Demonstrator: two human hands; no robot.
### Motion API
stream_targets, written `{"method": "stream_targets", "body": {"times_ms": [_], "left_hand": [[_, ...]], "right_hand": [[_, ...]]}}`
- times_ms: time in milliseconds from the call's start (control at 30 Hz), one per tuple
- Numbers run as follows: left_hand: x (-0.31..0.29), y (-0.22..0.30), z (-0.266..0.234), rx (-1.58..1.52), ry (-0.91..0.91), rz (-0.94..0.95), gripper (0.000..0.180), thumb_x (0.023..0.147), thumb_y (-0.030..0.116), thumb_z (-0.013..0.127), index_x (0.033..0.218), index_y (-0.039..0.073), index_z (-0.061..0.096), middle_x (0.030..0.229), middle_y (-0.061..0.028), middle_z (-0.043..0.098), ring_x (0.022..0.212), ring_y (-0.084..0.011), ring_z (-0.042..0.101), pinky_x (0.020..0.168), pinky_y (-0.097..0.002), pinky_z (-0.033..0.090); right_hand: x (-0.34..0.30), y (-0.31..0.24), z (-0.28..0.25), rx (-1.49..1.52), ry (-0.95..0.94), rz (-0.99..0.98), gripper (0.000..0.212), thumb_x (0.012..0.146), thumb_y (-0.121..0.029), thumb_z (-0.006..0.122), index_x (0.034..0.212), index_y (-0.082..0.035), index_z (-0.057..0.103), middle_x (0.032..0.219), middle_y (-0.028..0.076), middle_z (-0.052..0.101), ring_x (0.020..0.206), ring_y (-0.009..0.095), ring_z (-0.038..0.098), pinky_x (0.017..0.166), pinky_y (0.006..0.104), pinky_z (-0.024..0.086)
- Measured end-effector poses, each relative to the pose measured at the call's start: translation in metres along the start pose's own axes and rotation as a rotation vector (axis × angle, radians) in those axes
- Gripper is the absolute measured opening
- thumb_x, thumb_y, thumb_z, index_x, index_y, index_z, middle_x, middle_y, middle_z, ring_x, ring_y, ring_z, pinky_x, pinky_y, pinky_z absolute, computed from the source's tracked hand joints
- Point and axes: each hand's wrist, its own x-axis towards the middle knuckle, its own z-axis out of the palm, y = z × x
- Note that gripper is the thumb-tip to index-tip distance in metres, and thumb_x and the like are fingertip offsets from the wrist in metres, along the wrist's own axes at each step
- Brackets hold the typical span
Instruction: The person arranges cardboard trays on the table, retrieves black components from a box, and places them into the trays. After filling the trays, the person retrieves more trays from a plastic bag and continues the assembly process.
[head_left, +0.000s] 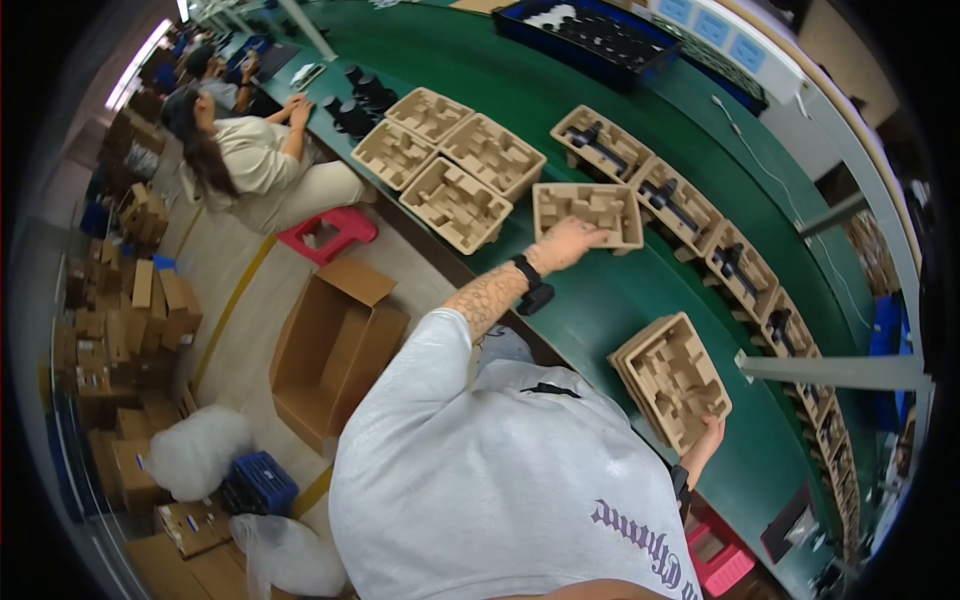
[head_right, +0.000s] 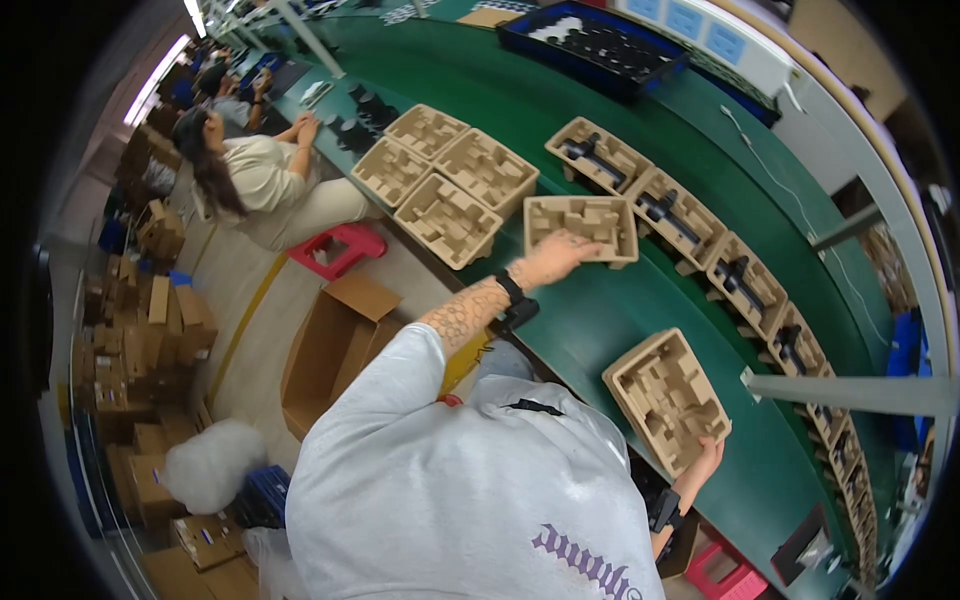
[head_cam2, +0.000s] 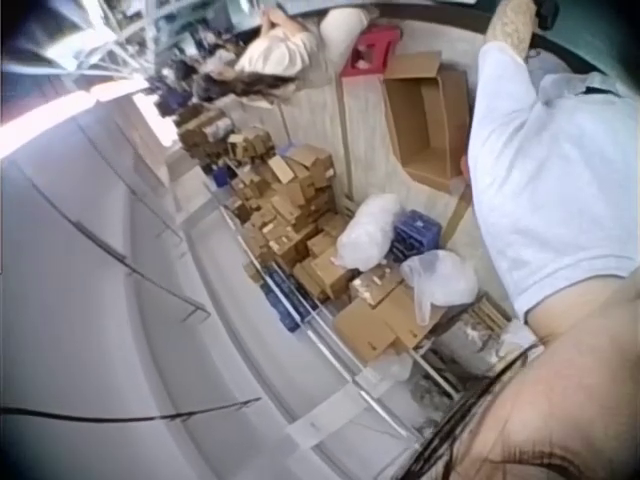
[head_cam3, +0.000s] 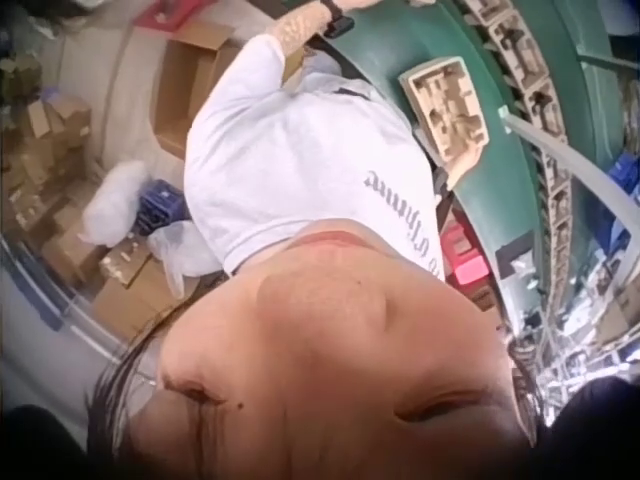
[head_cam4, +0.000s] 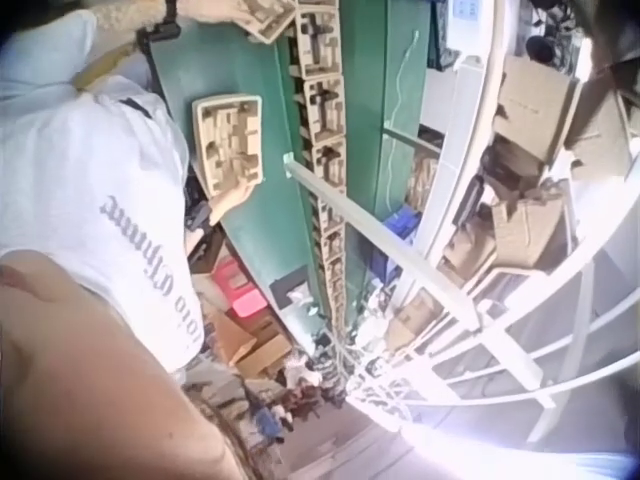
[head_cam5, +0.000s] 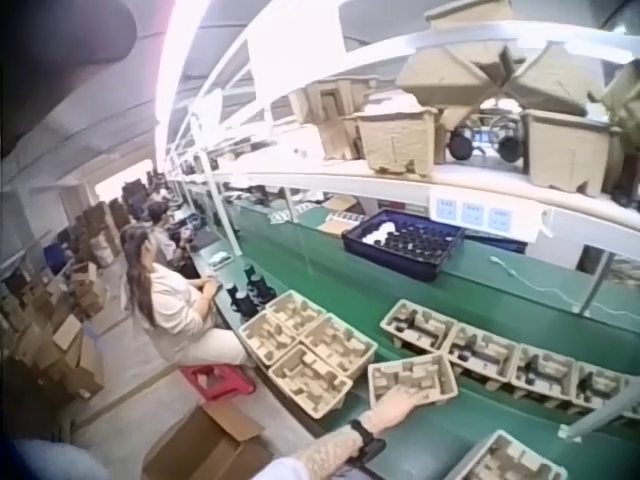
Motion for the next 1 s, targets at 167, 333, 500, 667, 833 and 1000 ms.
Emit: {"method": "stream_targets", "body": {"times_ms": [167, 333, 500, 667, 833, 1000], "left_hand": [[-0.011, -0.039, -0.013, -0.089, -0.138, 0.015, 0.066, 0.067, -0.008, 0.051, 0.127, 0.018, 0.047, 0.117, -0.0096, 0.056, 0.103, -0.0301, 0.054, 0.092, -0.0415, 0.040], [-0.014, -0.064, -0.013, -0.031, -0.163, -0.108, 0.064, 0.070, -0.012, 0.048, 0.126, 0.019, 0.049, 0.119, -0.0110, 0.053, 0.105, -0.0324, 0.052, 0.087, -0.0412, 0.044], [-0.006, -0.057, -0.033, -0.054, -0.100, -0.260, 0.049, 0.071, -0.008, 0.050, 0.114, 0.015, 0.056, 0.110, -0.0106, 0.054, 0.103, -0.0312, 0.052, 0.084, -0.0401, 0.045], [-0.033, -0.046, -0.029, 0.043, 0.336, -0.327, 0.049, 0.067, -0.007, 0.050, 0.114, 0.007, 0.055, 0.118, -0.0187, 0.049, 0.103, -0.0365, 0.051, 0.091, -0.0404, 0.041], [-0.079, -0.020, -0.052, 0.317, 0.579, -0.882, 0.060, 0.070, 0.006, 0.056, 0.129, 0.003, 0.040, 0.126, -0.0225, 0.044, 0.108, -0.0414, 0.047, 0.092, -0.0458, 0.039], [-0.160, -0.041, -0.037, 0.142, 0.169, -0.970, 0.049, 0.071, -0.003, 0.051, 0.119, 0.004, 0.050, 0.098, -0.0167, 0.060, 0.096, -0.0346, 0.050, 0.089, -0.0441, 0.036]], "right_hand": [[0.005, -0.001, 0.019, -0.038, -0.036, -0.004, 0.039, 0.073, -0.006, 0.047, 0.111, 0.000, 0.053, 0.101, 0.008, 0.056, 0.089, 0.020, 0.054, 0.079, 0.0289, 0.041], [-0.003, -0.003, 0.030, -0.001, -0.046, -0.011, 0.039, 0.074, -0.005, 0.047, 0.112, 0.001, 0.052, 0.102, 0.008, 0.056, 0.090, 0.020, 0.054, 0.079, 0.0293, 0.042], [-0.005, 0.002, 0.028, 0.022, -0.046, 0.016, 0.040, 0.073, -0.005, 0.046, 0.112, 0.001, 0.051, 0.103, 0.009, 0.055, 0.092, 0.021, 0.054, 0.081, 0.0299, 0.041], [-0.013, -0.004, 0.034, 0.031, -0.064, 0.044, 0.041, 0.073, -0.004, 0.046, 0.113, 0.001, 0.050, 0.104, 0.009, 0.055, 0.093, 0.022, 0.054, 0.082, 0.0301, 0.041], [-0.014, 0.000, 0.035, 0.071, -0.024, 0.053, 0.043, 0.072, -0.003, 0.046, 0.115, 0.001, 0.050, 0.107, 0.009, 0.054, 0.094, 0.022, 0.053, 0.084, 0.0304, 0.041], [0.000, 0.006, 0.037, 0.020, -0.068, 0.058, 0.046, 0.069, -0.002, 0.045, 0.115, 0.001, 0.052, 0.106, 0.008, 0.057, 0.095, 0.021, 0.055, 0.083, 0.0291, 0.042]]}}
